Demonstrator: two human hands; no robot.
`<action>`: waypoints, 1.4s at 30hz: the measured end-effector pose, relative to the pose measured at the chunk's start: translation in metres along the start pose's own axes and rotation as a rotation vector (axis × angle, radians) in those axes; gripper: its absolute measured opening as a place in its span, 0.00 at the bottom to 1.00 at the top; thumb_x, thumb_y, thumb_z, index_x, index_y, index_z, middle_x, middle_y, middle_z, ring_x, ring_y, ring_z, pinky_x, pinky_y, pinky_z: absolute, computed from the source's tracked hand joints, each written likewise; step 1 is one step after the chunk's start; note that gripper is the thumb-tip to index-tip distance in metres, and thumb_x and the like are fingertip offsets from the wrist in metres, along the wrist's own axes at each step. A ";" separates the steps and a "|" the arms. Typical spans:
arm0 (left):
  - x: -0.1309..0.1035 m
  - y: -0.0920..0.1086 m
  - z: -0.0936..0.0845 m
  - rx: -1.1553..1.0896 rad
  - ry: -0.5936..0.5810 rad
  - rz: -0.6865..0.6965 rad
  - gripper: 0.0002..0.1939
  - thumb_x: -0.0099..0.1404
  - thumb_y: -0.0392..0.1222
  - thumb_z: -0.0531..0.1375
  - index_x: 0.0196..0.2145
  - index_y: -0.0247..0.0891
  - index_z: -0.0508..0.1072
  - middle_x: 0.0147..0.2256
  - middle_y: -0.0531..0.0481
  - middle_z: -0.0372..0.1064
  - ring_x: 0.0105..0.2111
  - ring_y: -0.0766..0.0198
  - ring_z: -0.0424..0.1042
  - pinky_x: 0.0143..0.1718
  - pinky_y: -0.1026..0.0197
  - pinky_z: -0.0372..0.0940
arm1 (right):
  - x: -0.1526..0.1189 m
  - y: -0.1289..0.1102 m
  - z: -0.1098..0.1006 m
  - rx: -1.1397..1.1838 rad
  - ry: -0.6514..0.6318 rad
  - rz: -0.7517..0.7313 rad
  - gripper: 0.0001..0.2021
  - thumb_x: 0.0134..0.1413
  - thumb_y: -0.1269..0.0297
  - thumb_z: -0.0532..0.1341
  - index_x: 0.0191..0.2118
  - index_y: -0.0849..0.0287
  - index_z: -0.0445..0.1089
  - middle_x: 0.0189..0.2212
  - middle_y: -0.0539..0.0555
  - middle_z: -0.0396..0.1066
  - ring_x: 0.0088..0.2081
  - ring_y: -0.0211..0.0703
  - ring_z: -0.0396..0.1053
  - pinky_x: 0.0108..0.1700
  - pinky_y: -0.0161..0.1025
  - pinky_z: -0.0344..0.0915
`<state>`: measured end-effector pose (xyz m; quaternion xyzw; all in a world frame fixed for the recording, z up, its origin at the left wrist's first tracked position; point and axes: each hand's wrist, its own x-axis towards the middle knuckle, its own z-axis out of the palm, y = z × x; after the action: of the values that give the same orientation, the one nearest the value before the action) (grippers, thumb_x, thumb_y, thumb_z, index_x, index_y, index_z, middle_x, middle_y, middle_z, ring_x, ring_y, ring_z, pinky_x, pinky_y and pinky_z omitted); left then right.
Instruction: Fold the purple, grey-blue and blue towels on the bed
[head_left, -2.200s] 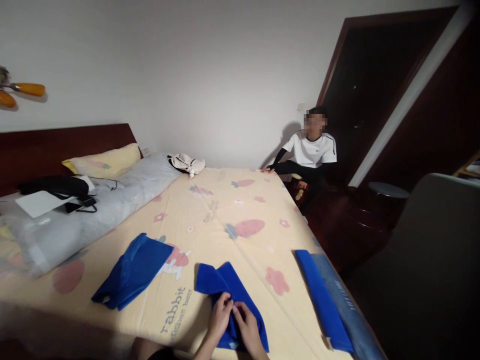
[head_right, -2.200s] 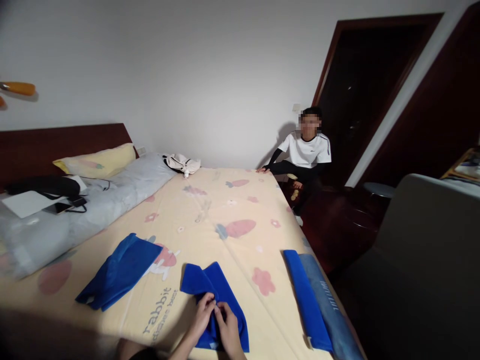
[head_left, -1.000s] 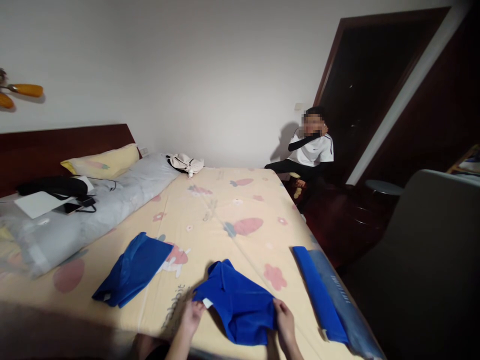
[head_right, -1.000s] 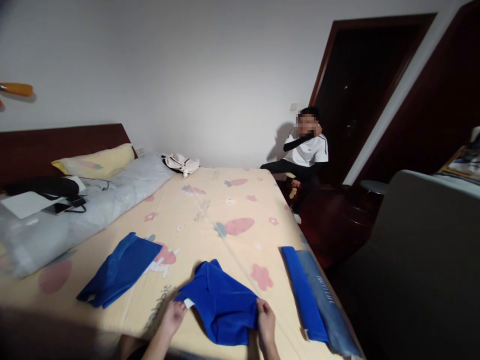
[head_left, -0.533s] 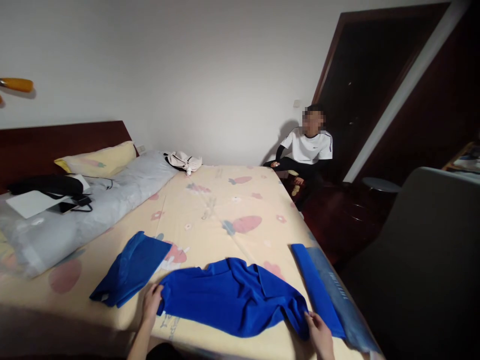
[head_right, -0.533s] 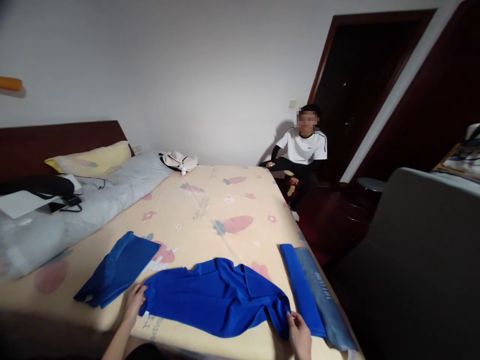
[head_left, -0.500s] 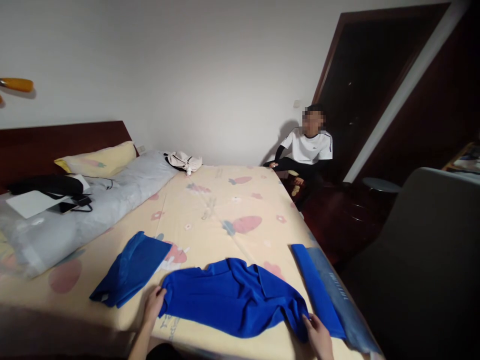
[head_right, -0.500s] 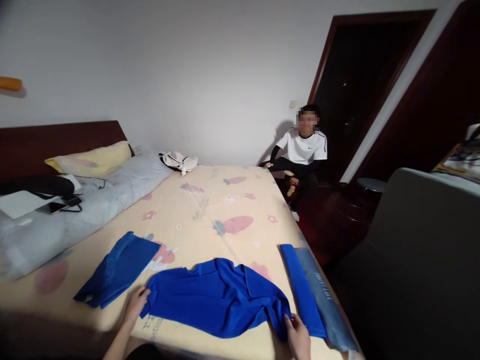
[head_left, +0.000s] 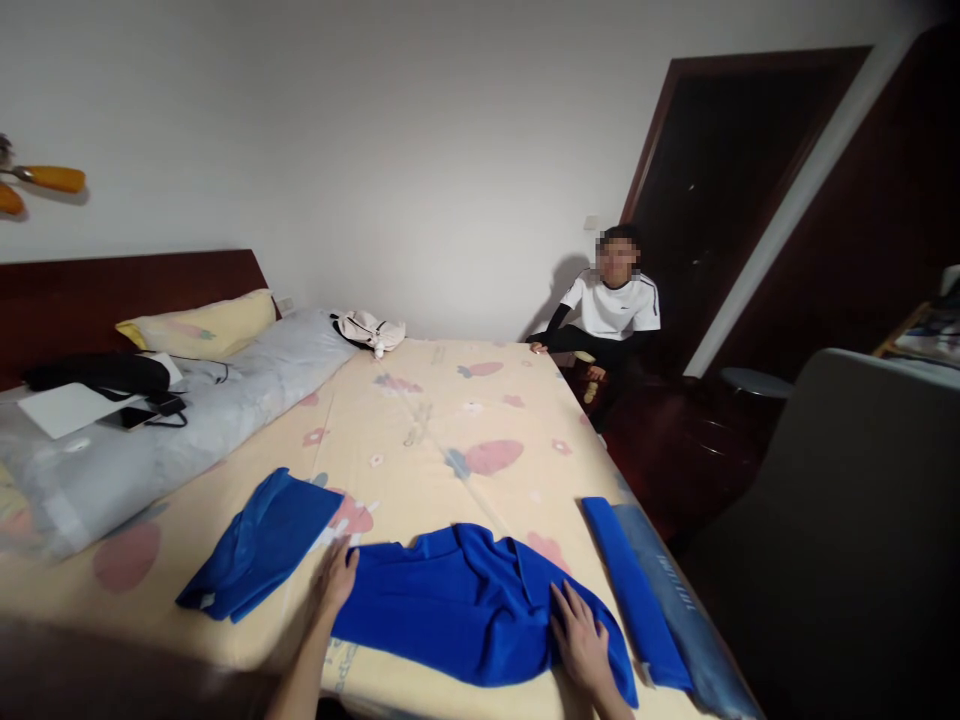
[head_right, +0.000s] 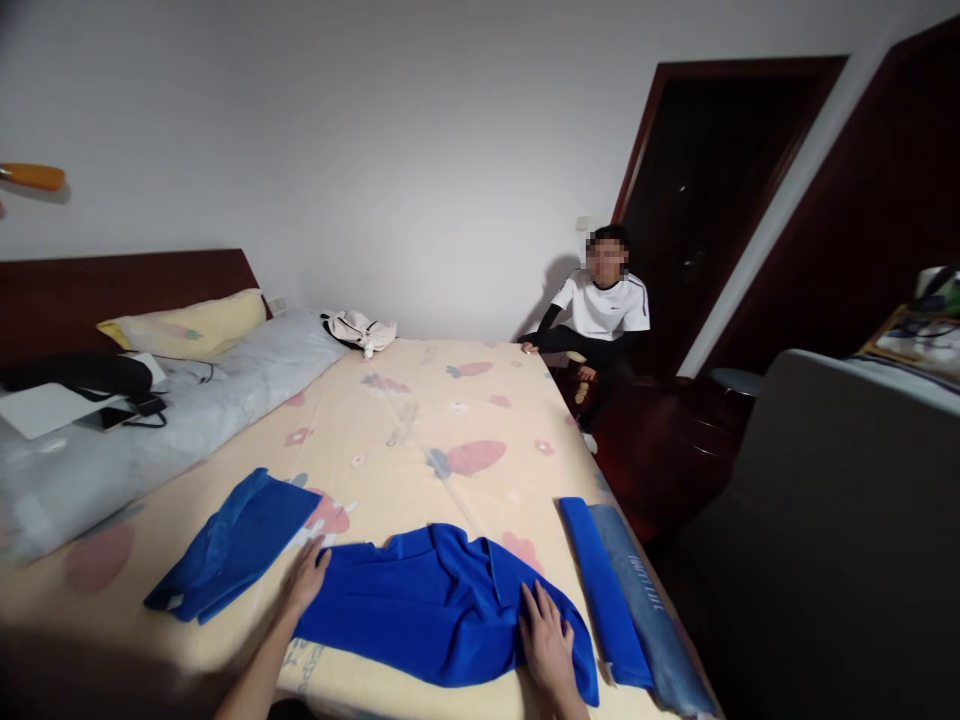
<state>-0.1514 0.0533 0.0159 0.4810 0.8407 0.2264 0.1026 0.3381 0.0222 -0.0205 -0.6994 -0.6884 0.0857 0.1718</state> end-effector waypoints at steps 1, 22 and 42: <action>-0.007 0.005 0.005 0.023 -0.003 0.015 0.20 0.65 0.43 0.52 0.53 0.43 0.71 0.59 0.43 0.66 0.61 0.53 0.60 0.58 0.48 0.57 | -0.001 0.001 0.001 0.005 0.004 -0.001 0.26 0.59 0.52 0.44 0.60 0.51 0.63 0.62 0.58 0.62 0.61 0.55 0.60 0.56 0.60 0.57; -0.036 0.004 -0.028 0.044 -0.275 0.240 0.13 0.56 0.53 0.61 0.24 0.41 0.67 0.35 0.53 0.73 0.42 0.57 0.71 0.47 0.55 0.60 | 0.004 0.009 -0.055 0.172 -0.073 0.027 0.24 0.57 0.43 0.49 0.31 0.54 0.74 0.37 0.56 0.75 0.42 0.51 0.73 0.45 0.44 0.65; 0.014 -0.010 -0.056 0.017 -0.089 0.158 0.08 0.58 0.37 0.58 0.35 0.40 0.76 0.44 0.45 0.74 0.48 0.55 0.72 0.49 0.58 0.64 | 0.057 0.000 -0.037 0.272 -0.084 0.089 0.14 0.48 0.56 0.55 0.34 0.56 0.75 0.36 0.58 0.77 0.40 0.51 0.74 0.43 0.43 0.65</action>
<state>-0.1877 0.0449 0.0605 0.5562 0.7967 0.2052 0.1174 0.3536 0.0741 0.0200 -0.6951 -0.6455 0.2150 0.2323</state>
